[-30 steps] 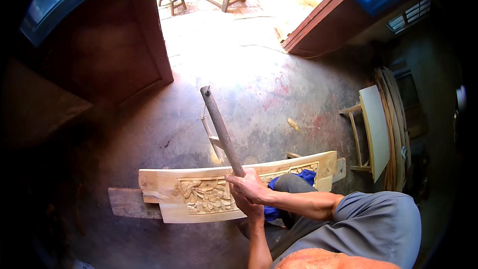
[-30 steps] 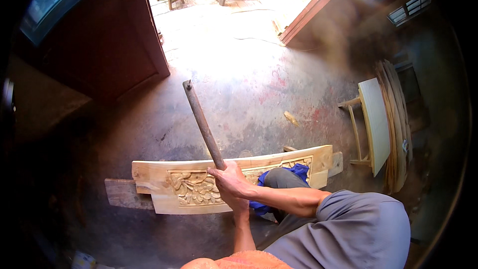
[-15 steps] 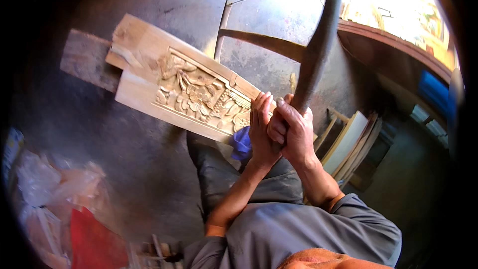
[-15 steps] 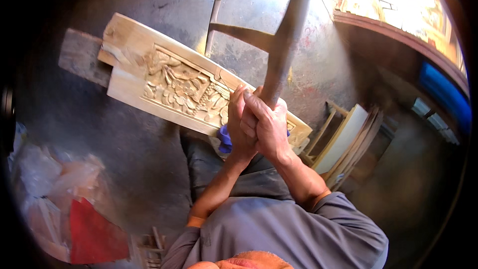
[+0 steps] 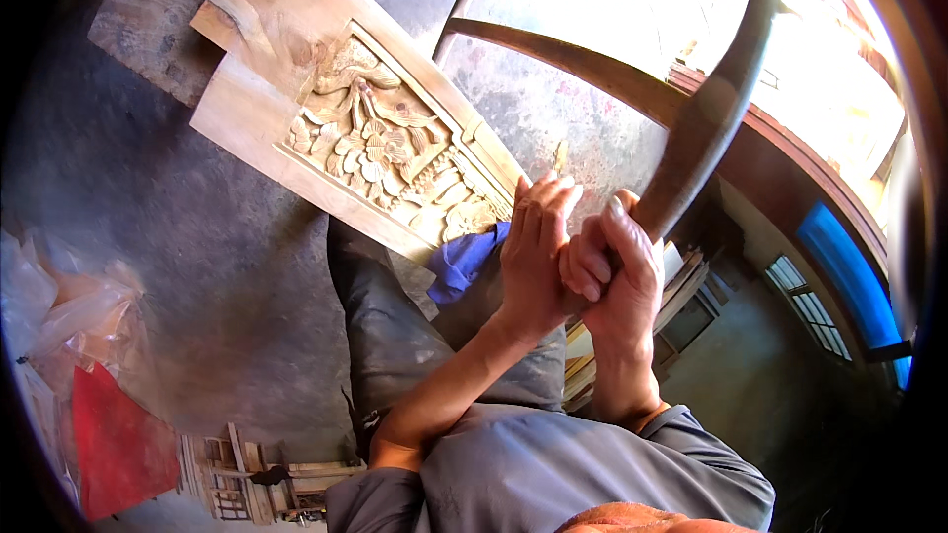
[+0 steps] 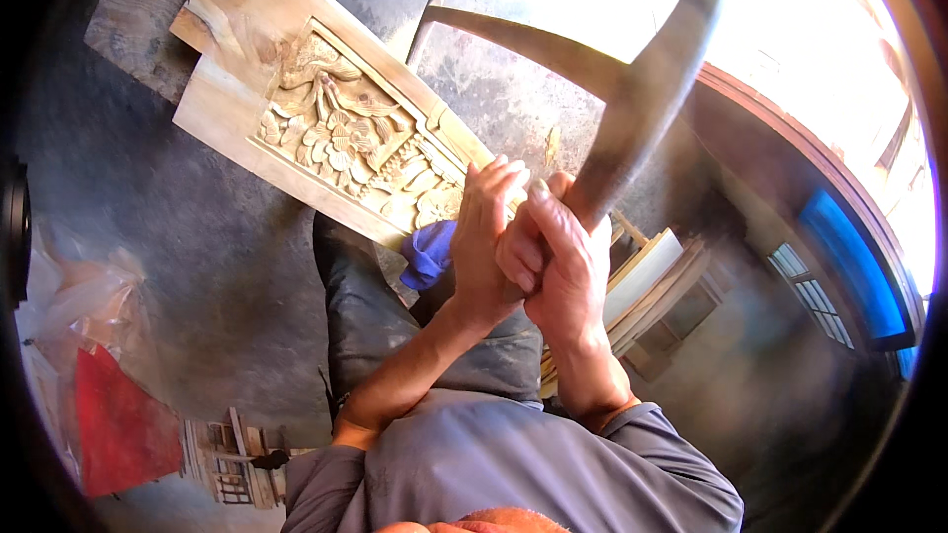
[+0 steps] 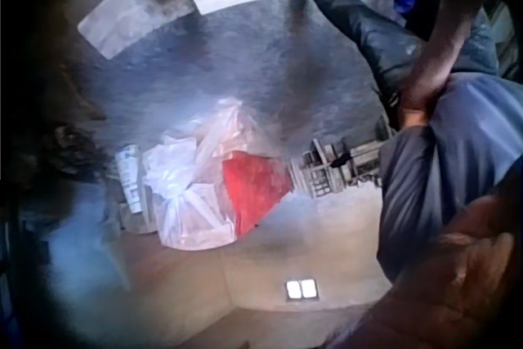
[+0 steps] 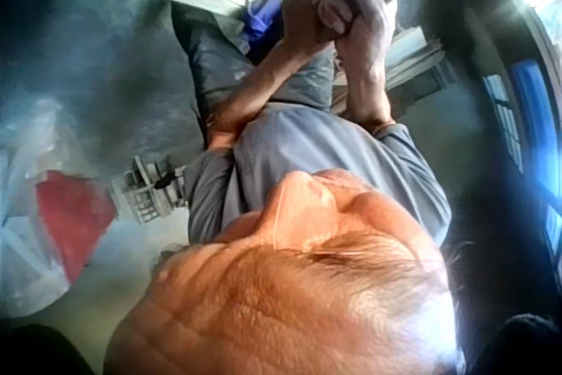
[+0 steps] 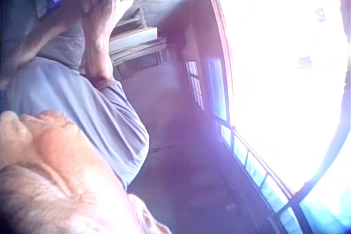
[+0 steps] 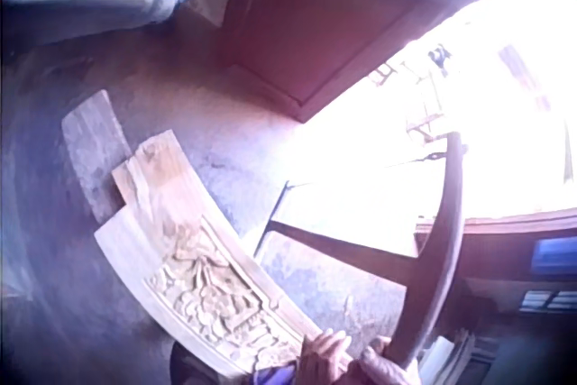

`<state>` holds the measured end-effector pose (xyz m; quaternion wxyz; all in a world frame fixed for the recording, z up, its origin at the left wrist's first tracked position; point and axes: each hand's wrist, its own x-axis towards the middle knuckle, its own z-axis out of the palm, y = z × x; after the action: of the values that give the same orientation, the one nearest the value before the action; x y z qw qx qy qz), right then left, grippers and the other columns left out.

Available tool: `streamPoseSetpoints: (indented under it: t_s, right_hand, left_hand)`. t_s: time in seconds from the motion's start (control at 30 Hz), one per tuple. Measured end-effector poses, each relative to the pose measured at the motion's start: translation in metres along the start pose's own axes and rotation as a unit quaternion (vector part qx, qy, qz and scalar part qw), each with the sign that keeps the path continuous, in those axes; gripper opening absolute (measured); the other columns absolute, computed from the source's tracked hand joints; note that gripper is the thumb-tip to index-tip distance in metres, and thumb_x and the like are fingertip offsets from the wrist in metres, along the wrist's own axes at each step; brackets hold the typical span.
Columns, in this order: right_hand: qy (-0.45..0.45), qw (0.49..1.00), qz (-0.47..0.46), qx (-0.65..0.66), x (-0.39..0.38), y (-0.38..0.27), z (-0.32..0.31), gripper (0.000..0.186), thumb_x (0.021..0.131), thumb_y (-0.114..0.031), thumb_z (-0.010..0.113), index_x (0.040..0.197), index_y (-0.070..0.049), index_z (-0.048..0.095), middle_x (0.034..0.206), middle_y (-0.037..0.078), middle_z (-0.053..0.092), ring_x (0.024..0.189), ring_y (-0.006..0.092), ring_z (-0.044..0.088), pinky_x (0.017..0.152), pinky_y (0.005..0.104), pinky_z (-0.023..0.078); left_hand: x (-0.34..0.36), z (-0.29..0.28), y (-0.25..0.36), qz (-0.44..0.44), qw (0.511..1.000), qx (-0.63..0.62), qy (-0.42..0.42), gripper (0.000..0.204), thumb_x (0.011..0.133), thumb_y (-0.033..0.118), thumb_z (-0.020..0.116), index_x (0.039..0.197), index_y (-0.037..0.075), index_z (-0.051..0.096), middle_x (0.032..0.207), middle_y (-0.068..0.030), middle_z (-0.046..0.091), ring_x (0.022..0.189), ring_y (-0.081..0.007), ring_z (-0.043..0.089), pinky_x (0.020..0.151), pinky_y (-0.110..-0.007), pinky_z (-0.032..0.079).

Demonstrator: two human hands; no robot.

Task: The person wipes a carved wooden board with a blue cloth and then uses a bow saw to cut around the edges of the carved floral patterns.

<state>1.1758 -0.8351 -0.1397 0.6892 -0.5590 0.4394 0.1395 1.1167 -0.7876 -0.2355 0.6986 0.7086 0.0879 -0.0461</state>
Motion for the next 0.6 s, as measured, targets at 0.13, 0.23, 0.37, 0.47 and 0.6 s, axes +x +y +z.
streamPoseSetpoints:
  t_s: [0.13,0.23,0.37,0.47,0.6]
  right_hand:
    - [0.002,0.999,-0.007,-0.042,-0.002,0.001,0.007,0.032,0.105,-0.018,0.061,0.083,-0.009,0.04,0.06,0.001,0.042,0.044,0.009,0.033,0.04,0.0273,0.028]
    - [-0.003,0.997,-0.01,-0.071,0.002,0.003,0.011,0.032,0.105,-0.018,0.062,0.081,-0.007,0.043,0.057,0.001,0.042,0.042,0.0089,0.033,0.039,0.0279,0.027]
    - [0.004,0.998,0.008,-0.055,0.034,0.025,0.005,0.032,0.102,-0.018,0.067,0.077,-0.006,0.05,0.057,0.0,0.045,0.042,0.0078,0.036,0.04,0.0276,0.026]
    - [-0.025,0.994,-0.014,-0.107,0.041,0.036,-0.001,0.028,0.106,-0.02,0.06,0.086,-0.01,0.043,0.057,0.001,0.04,0.041,0.0089,0.034,0.039,0.0271,0.028]
    - [0.001,0.995,0.008,-0.099,0.014,0.011,0.002,0.027,0.108,-0.019,0.056,0.086,-0.01,0.041,0.056,0.0,0.037,0.04,0.01,0.032,0.038,0.0279,0.027]
  left_hand:
    - [-0.005,-0.002,0.0,-0.025,0.999,-0.018,0.018,0.067,0.088,0.036,0.074,0.138,-0.004,0.051,0.136,-0.0248,0.059,0.134,-0.0469,0.054,0.119,-0.06,0.036]
    - [0.003,0.001,-0.015,-0.003,1.0,0.003,0.025,0.067,0.088,0.037,0.074,0.135,-0.004,0.053,0.133,-0.024,0.061,0.131,-0.0465,0.057,0.118,-0.06,0.038]
    - [0.015,0.005,-0.041,0.005,0.998,0.042,0.049,0.043,0.093,0.032,0.069,0.117,-0.002,0.06,0.118,-0.0249,0.065,0.122,-0.0459,0.062,0.114,-0.057,0.043]
    - [0.017,0.002,-0.046,-0.003,0.999,0.045,0.026,0.039,0.095,0.029,0.066,0.116,-0.004,0.06,0.115,-0.0262,0.066,0.12,-0.0489,0.062,0.114,-0.056,0.043]
    - [0.007,0.001,-0.023,-0.006,0.999,0.031,-0.015,0.034,0.091,0.026,0.068,0.109,-0.002,0.06,0.113,-0.0237,0.064,0.124,-0.047,0.06,0.116,-0.061,0.039]
